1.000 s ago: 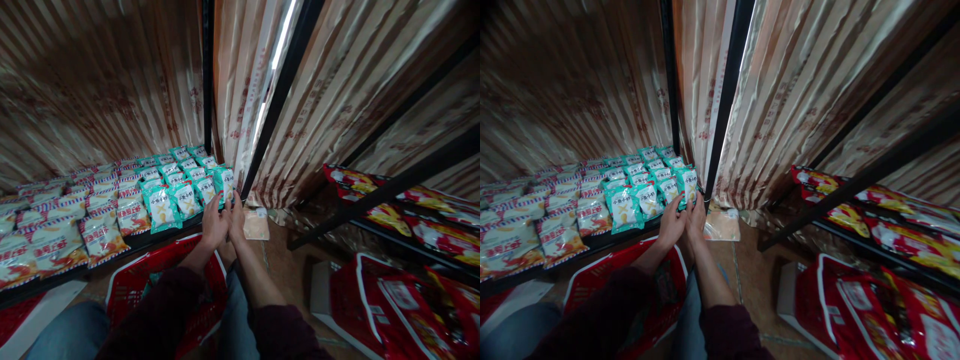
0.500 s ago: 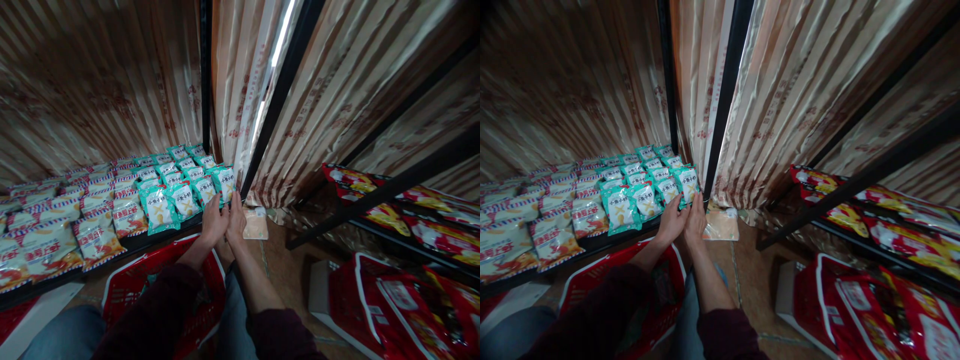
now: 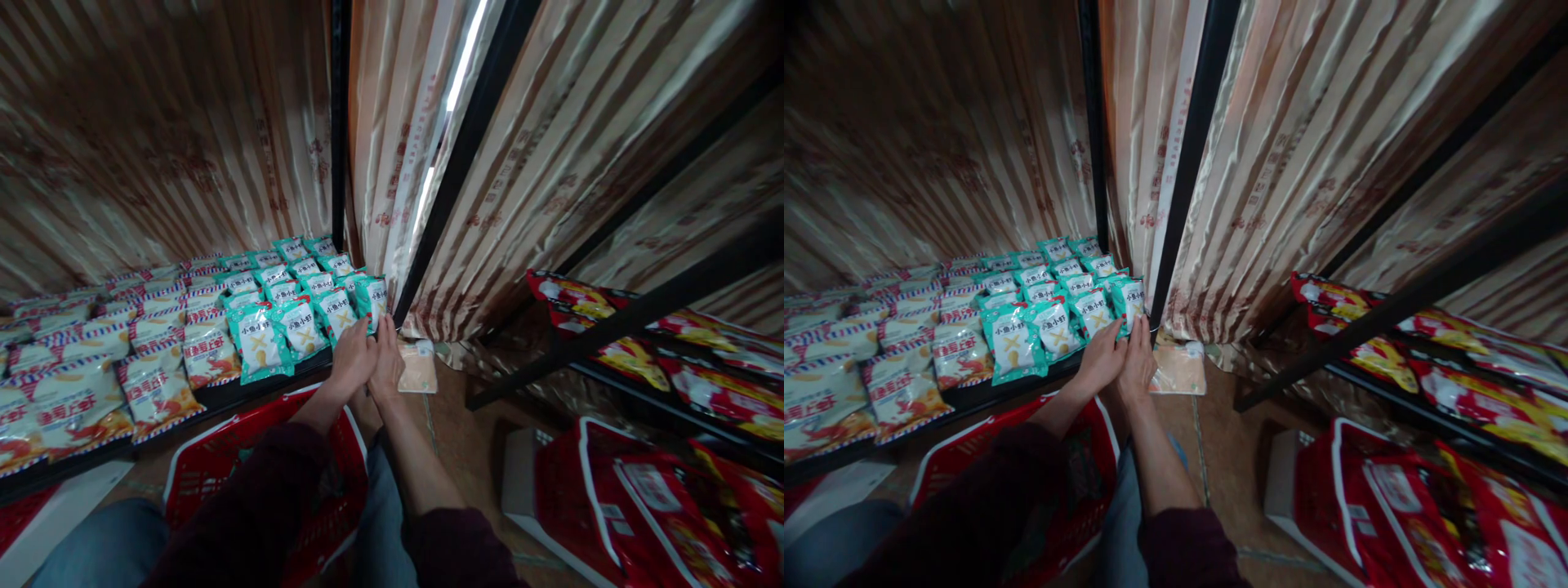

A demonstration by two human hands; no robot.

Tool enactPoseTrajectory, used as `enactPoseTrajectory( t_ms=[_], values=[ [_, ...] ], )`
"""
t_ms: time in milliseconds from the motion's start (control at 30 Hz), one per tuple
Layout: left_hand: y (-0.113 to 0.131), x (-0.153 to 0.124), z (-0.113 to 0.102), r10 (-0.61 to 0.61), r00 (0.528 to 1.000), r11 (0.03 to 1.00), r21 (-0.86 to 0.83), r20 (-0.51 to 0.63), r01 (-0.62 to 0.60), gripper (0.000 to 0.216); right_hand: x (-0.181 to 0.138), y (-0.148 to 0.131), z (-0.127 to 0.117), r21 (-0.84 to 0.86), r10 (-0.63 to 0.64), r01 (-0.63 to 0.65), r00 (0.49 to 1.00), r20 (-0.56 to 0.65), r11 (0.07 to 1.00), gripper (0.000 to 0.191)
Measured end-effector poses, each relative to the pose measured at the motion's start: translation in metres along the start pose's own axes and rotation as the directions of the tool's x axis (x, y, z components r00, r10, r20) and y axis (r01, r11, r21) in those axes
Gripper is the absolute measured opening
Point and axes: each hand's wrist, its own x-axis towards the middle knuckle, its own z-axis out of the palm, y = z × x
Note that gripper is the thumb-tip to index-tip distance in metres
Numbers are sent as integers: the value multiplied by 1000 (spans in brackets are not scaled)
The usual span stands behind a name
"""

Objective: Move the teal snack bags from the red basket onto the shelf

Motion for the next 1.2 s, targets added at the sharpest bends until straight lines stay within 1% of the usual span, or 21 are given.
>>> enactPoseTrajectory(
  t_ms=[67,133,200,333,367,433,500,567,633,733,800,1000,1133,1200],
  values=[
    [2,0,-1,59,998,995,77,-5,-58,42,0,1,0,27,-19,19,1000,-15,999,55],
    [4,1,-1,85,996,991,108,-8,-84,39,1,4,2,62,-36,37,999,-24,997,54],
    [5,1,-1,86,996,991,103,-8,-85,39,2,5,5,75,-51,53,998,-22,996,53],
    [-1,2,-1,84,996,995,59,-23,-83,40,2,6,9,47,-64,65,998,-26,997,53],
    [-3,0,-2,72,996,997,39,-45,-70,39,3,5,10,43,-64,65,997,-34,997,54],
    [-7,-7,-4,30,992,1000,10,-126,-29,37,3,3,12,42,-62,64,996,-59,997,54],
    [-11,-18,-7,-44,971,999,9,-234,48,34,4,2,13,42,-69,73,994,-86,996,54],
    [-15,-30,-8,-126,949,990,27,-290,140,36,5,1,15,40,-78,83,990,-115,996,54],
    [-20,-40,-7,-180,947,978,55,-267,202,44,6,1,15,37,-90,96,987,-135,995,53],
    [-27,-48,-1,-170,966,980,73,-193,187,54,6,2,15,29,-102,108,984,-147,994,54],
    [-29,-47,2,-170,968,980,74,-183,186,56,6,2,15,33,-109,115,983,-146,993,54],
    [-25,-32,-4,-231,959,960,124,-165,252,52,6,3,16,59,-98,106,987,-131,993,54],
    [-29,-23,-5,-211,964,945,221,-160,243,48,7,2,16,71,-90,100,987,-135,992,54],
    [-35,-21,-2,-181,967,944,244,-181,223,46,7,3,17,79,-93,105,986,-138,991,54]
  ],
)
